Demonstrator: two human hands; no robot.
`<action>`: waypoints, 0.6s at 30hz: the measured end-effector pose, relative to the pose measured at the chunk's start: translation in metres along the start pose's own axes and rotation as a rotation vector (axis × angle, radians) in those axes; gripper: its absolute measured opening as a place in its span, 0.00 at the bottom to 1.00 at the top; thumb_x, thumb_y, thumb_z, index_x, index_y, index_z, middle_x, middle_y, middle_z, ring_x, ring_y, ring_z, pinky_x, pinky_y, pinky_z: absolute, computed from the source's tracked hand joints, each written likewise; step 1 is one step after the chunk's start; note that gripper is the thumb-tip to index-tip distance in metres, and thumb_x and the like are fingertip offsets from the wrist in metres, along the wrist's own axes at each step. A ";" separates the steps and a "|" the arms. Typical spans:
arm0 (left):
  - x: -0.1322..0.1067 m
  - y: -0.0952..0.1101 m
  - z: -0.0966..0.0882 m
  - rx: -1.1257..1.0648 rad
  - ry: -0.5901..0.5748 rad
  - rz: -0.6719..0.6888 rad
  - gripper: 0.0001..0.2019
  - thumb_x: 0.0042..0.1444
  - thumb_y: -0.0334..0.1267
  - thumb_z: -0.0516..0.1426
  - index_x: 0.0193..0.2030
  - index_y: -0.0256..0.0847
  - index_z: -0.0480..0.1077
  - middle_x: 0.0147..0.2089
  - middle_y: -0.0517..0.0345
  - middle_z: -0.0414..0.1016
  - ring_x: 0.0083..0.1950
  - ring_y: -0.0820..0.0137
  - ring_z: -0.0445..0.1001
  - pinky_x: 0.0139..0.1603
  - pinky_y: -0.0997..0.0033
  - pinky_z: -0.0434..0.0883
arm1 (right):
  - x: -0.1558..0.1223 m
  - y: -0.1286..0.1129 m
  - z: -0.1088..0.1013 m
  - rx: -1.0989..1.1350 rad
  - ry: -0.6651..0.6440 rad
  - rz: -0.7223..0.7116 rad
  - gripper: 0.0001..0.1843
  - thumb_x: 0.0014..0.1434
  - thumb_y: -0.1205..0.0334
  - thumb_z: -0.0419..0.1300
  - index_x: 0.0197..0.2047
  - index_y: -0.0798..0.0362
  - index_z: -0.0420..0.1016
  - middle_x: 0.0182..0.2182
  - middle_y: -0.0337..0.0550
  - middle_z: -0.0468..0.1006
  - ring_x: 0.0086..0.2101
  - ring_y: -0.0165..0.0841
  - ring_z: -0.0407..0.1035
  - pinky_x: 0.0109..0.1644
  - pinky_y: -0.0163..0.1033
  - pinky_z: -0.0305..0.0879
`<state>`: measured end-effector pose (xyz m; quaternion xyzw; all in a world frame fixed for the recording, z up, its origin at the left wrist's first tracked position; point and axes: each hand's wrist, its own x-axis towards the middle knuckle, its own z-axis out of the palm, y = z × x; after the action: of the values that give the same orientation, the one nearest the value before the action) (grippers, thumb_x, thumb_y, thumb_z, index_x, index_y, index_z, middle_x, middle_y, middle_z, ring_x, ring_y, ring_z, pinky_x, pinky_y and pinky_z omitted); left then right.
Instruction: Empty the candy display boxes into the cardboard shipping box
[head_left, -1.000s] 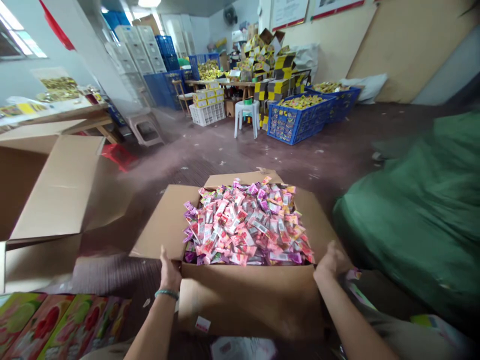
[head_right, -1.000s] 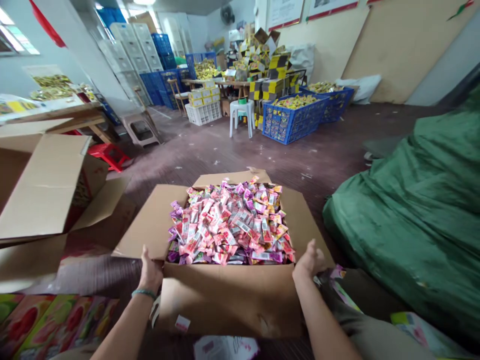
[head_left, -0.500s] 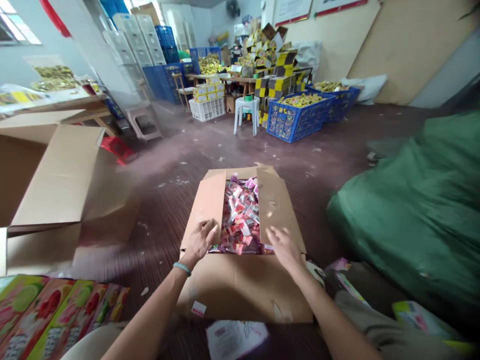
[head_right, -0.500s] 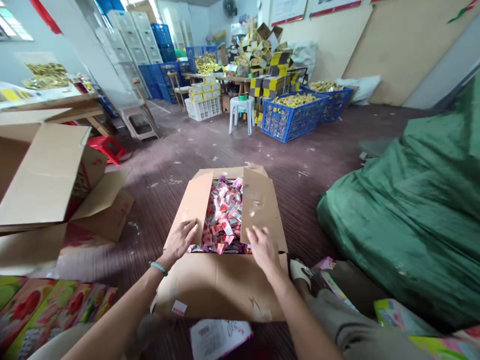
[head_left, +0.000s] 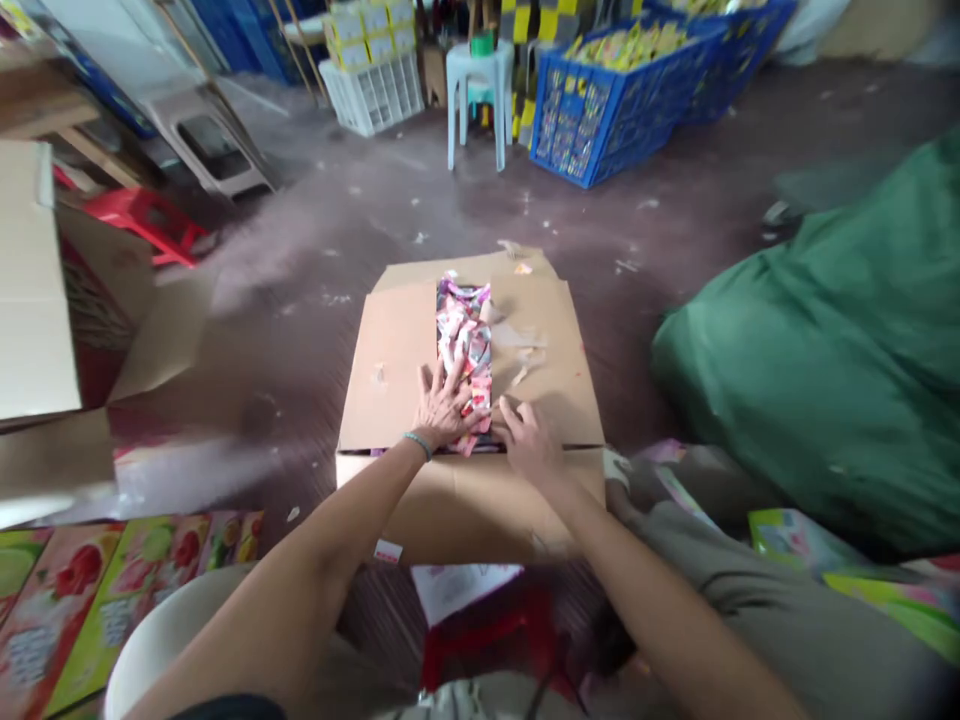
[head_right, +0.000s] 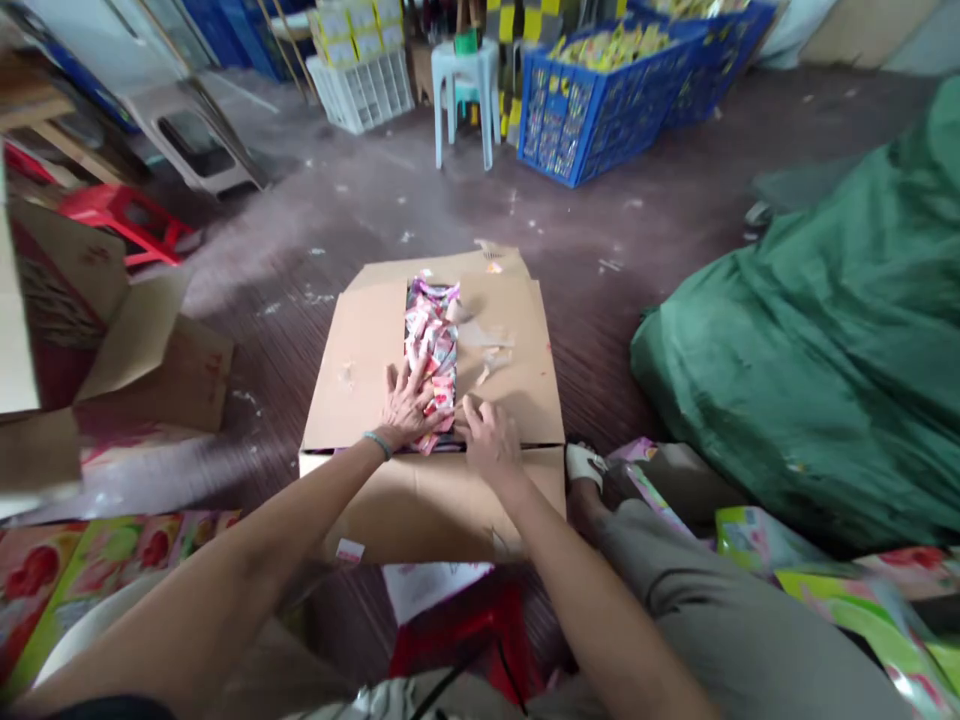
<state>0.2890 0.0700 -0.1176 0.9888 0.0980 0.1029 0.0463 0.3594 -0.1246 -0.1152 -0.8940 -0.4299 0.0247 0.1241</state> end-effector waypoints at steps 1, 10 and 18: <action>0.000 -0.001 0.000 -0.001 -0.007 -0.004 0.23 0.63 0.57 0.57 0.55 0.44 0.78 0.81 0.49 0.42 0.79 0.38 0.38 0.73 0.24 0.34 | 0.000 0.002 0.000 0.006 -0.005 -0.010 0.28 0.74 0.54 0.50 0.73 0.52 0.60 0.49 0.55 0.71 0.47 0.47 0.65 0.48 0.47 0.61; 0.004 0.002 -0.031 0.014 0.086 0.043 0.37 0.66 0.60 0.52 0.76 0.42 0.57 0.81 0.40 0.40 0.80 0.43 0.32 0.74 0.32 0.26 | 0.001 0.003 0.000 0.025 -0.001 -0.020 0.28 0.75 0.53 0.50 0.74 0.53 0.60 0.50 0.57 0.70 0.49 0.48 0.64 0.48 0.47 0.60; 0.020 0.004 -0.013 0.030 -0.138 0.210 0.30 0.69 0.49 0.51 0.76 0.46 0.57 0.80 0.47 0.47 0.81 0.47 0.37 0.75 0.31 0.30 | -0.049 0.021 -0.022 0.218 0.139 0.183 0.29 0.70 0.53 0.59 0.70 0.52 0.66 0.64 0.59 0.64 0.59 0.52 0.61 0.61 0.53 0.58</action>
<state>0.3066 0.0711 -0.1007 0.9989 -0.0082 0.0373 0.0269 0.3482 -0.1794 -0.1024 -0.9101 -0.3321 0.0206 0.2469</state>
